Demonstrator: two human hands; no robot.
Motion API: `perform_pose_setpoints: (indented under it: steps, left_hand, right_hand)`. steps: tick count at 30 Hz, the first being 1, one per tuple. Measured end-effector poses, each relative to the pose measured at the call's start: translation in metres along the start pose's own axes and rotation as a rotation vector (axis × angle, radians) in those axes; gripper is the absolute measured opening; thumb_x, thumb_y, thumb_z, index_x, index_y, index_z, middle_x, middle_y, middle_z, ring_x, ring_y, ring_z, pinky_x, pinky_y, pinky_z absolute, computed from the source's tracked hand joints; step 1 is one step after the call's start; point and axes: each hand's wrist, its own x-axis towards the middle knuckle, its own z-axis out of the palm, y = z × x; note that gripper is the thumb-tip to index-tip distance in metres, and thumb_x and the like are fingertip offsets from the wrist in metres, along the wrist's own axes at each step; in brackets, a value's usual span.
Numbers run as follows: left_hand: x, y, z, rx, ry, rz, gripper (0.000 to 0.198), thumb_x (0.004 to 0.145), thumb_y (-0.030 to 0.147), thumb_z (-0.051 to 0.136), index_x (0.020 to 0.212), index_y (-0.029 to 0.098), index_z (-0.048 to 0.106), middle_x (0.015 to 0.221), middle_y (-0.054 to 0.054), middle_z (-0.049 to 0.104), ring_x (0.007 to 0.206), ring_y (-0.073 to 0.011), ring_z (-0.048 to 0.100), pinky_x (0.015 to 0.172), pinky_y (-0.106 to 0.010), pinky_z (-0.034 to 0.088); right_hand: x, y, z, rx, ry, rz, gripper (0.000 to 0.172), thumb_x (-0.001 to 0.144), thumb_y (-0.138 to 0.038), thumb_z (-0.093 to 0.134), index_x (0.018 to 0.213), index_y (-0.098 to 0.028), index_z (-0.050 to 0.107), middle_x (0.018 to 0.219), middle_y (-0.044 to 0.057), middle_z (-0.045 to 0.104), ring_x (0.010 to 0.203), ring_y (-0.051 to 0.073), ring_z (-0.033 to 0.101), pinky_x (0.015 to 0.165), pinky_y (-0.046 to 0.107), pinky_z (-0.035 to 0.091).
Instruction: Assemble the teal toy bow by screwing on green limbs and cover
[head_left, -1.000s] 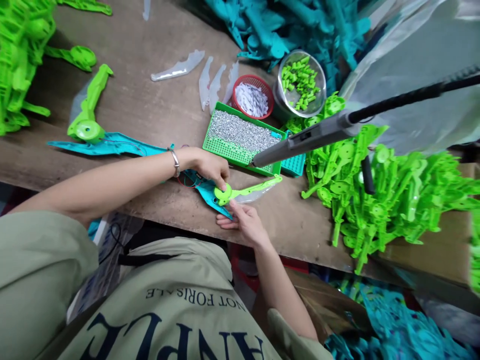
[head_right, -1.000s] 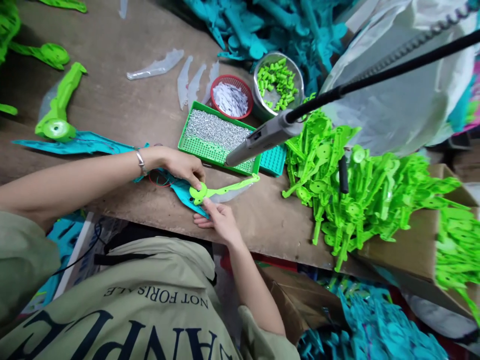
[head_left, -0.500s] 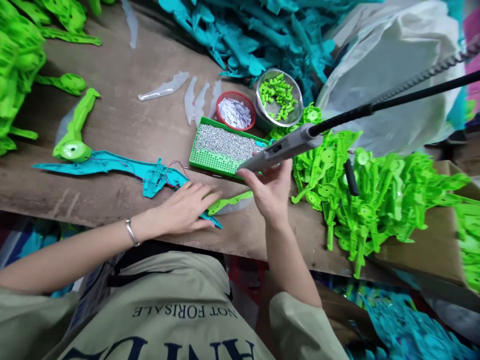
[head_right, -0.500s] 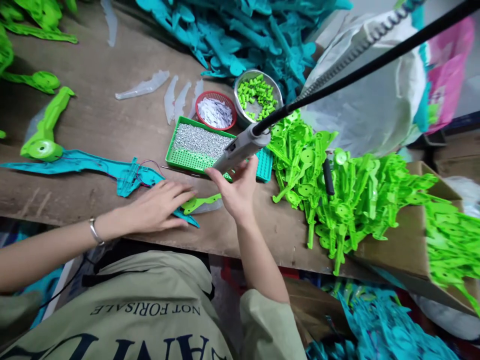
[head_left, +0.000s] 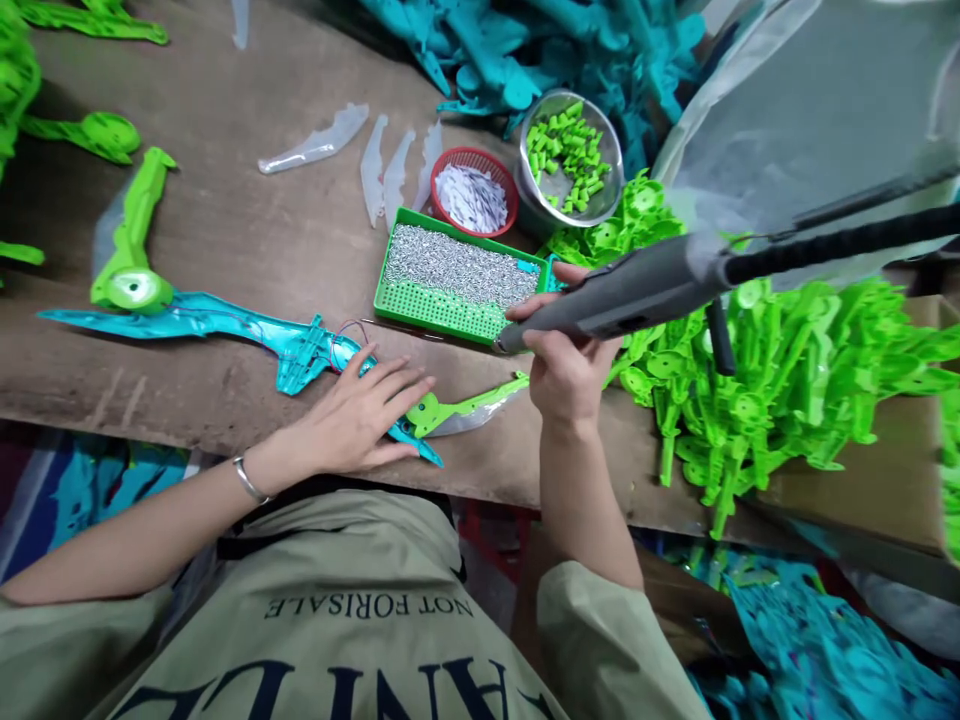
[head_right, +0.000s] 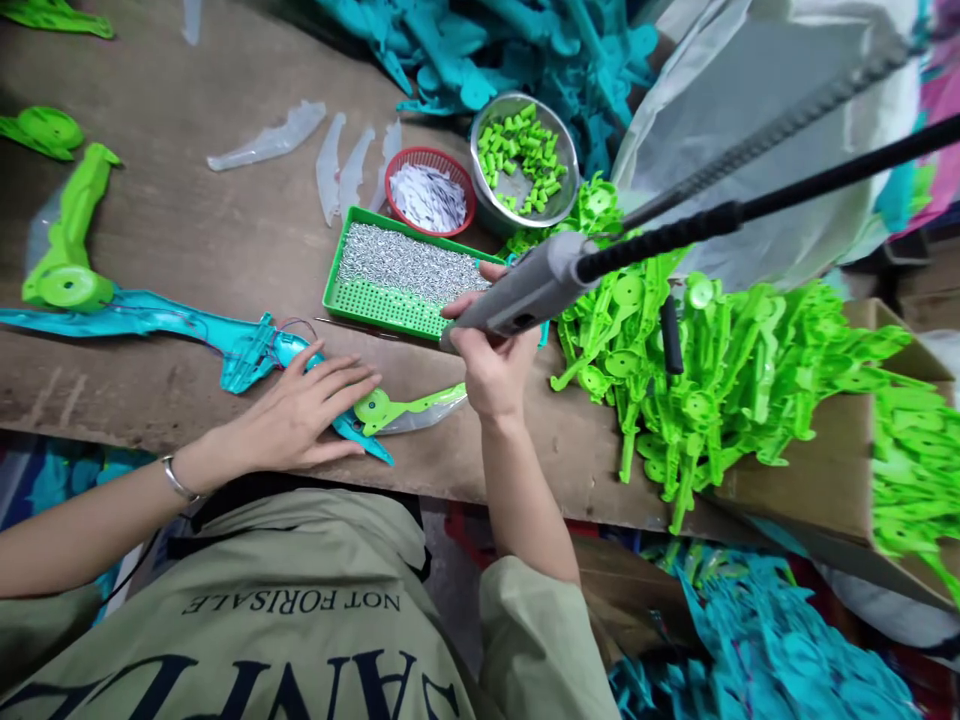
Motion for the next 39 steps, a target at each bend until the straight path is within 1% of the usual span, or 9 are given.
perform_pose_setpoints:
  steps: [3, 7, 12, 15, 18, 22, 32, 36, 39]
  left_hand:
    - [-0.003, 0.007, 0.005, 0.018, 0.026, 0.008, 0.070, 0.093, 0.056, 0.061, 0.147, 0.014, 0.050, 0.146, -0.020, 0.059, 0.141, -0.0389, 0.049, 0.124, -0.068, 0.018]
    - [-0.006, 0.012, 0.019, 0.057, 0.059, 0.028, 0.062, 0.093, 0.050, 0.064, 0.143, 0.014, 0.054, 0.146, -0.020, 0.059, 0.138, -0.0382, 0.053, 0.124, -0.068, 0.018]
    - [-0.008, 0.010, 0.029, 0.014, 0.182, 0.029, 0.074, 0.091, 0.061, 0.063, 0.141, 0.008, 0.052, 0.135, -0.023, 0.065, 0.129, -0.0368, 0.060, 0.124, -0.068, 0.019]
    - [-0.008, 0.008, 0.032, -0.032, 0.209, 0.031, 0.072, 0.091, 0.059, 0.064, 0.142, 0.010, 0.052, 0.131, -0.020, 0.068, 0.122, -0.0340, 0.064, 0.123, -0.066, 0.023]
    - [-0.008, 0.007, 0.034, -0.063, 0.249, 0.038, 0.076, 0.089, 0.057, 0.068, 0.146, 0.012, 0.047, 0.129, -0.020, 0.069, 0.121, -0.0332, 0.065, 0.122, -0.064, 0.027]
    - [-0.008, 0.008, 0.034, -0.056, 0.286, 0.046, 0.083, 0.088, 0.056, 0.070, 0.150, 0.008, 0.042, 0.130, -0.022, 0.068, 0.123, -0.0339, 0.064, 0.123, -0.061, 0.028]
    - [-0.008, 0.004, 0.037, -0.078, 0.316, 0.056, 0.082, 0.086, 0.058, 0.071, 0.146, 0.008, 0.046, 0.127, -0.022, 0.070, 0.122, -0.0352, 0.066, 0.122, -0.062, 0.031]
    - [-0.008, 0.004, 0.037, -0.103, 0.332, 0.037, 0.092, 0.085, 0.058, 0.073, 0.153, 0.009, 0.037, 0.129, -0.023, 0.069, 0.122, -0.0349, 0.066, 0.120, -0.062, 0.035]
    - [-0.010, 0.005, 0.036, -0.111, 0.339, 0.021, 0.100, 0.084, 0.059, 0.074, 0.157, 0.009, 0.028, 0.136, -0.024, 0.065, 0.129, -0.0360, 0.062, 0.118, -0.061, 0.037]
  right_hand:
    - [0.004, 0.003, 0.002, -0.017, 0.068, -0.065, 0.038, 0.075, -0.040, 0.075, 0.108, -0.030, 0.060, 0.067, -0.007, 0.062, 0.061, 0.015, 0.063, 0.067, 0.032, 0.053]
    - [0.014, 0.010, 0.009, -0.003, 0.127, -0.109, 0.030, 0.078, -0.045, 0.075, 0.097, -0.028, 0.059, 0.060, -0.009, 0.059, 0.054, 0.012, 0.061, 0.061, 0.029, 0.051]
    - [0.025, 0.025, 0.016, 0.102, 0.136, -0.178, 0.034, 0.076, -0.050, 0.077, 0.093, -0.026, 0.060, 0.056, -0.011, 0.056, 0.049, 0.011, 0.059, 0.056, 0.028, 0.050]
    - [0.029, 0.032, 0.019, 0.103, 0.145, -0.192, 0.034, 0.078, -0.050, 0.075, 0.096, -0.026, 0.060, 0.056, -0.011, 0.055, 0.049, 0.011, 0.060, 0.054, 0.028, 0.050]
    - [0.035, 0.039, 0.022, 0.106, 0.163, -0.213, 0.032, 0.079, -0.048, 0.072, 0.097, -0.026, 0.060, 0.056, -0.011, 0.054, 0.049, 0.011, 0.060, 0.055, 0.028, 0.050]
    - [0.043, 0.051, 0.030, 0.128, 0.194, -0.208, 0.027, 0.079, -0.043, 0.070, 0.095, -0.025, 0.059, 0.055, -0.011, 0.053, 0.047, 0.011, 0.058, 0.053, 0.028, 0.049]
    - [0.048, 0.066, 0.034, 0.100, 0.197, -0.152, 0.022, 0.075, -0.038, 0.068, 0.088, -0.024, 0.056, 0.052, -0.011, 0.052, 0.045, 0.011, 0.055, 0.051, 0.029, 0.048]
    - [0.050, 0.069, 0.035, 0.084, 0.187, -0.159, 0.021, 0.075, -0.038, 0.067, 0.086, -0.025, 0.054, 0.051, -0.011, 0.051, 0.043, 0.011, 0.053, 0.049, 0.029, 0.046]
    - [0.051, 0.062, 0.034, 0.074, 0.189, -0.171, 0.023, 0.075, -0.038, 0.068, 0.088, -0.024, 0.056, 0.052, -0.011, 0.051, 0.044, 0.012, 0.055, 0.050, 0.029, 0.047]
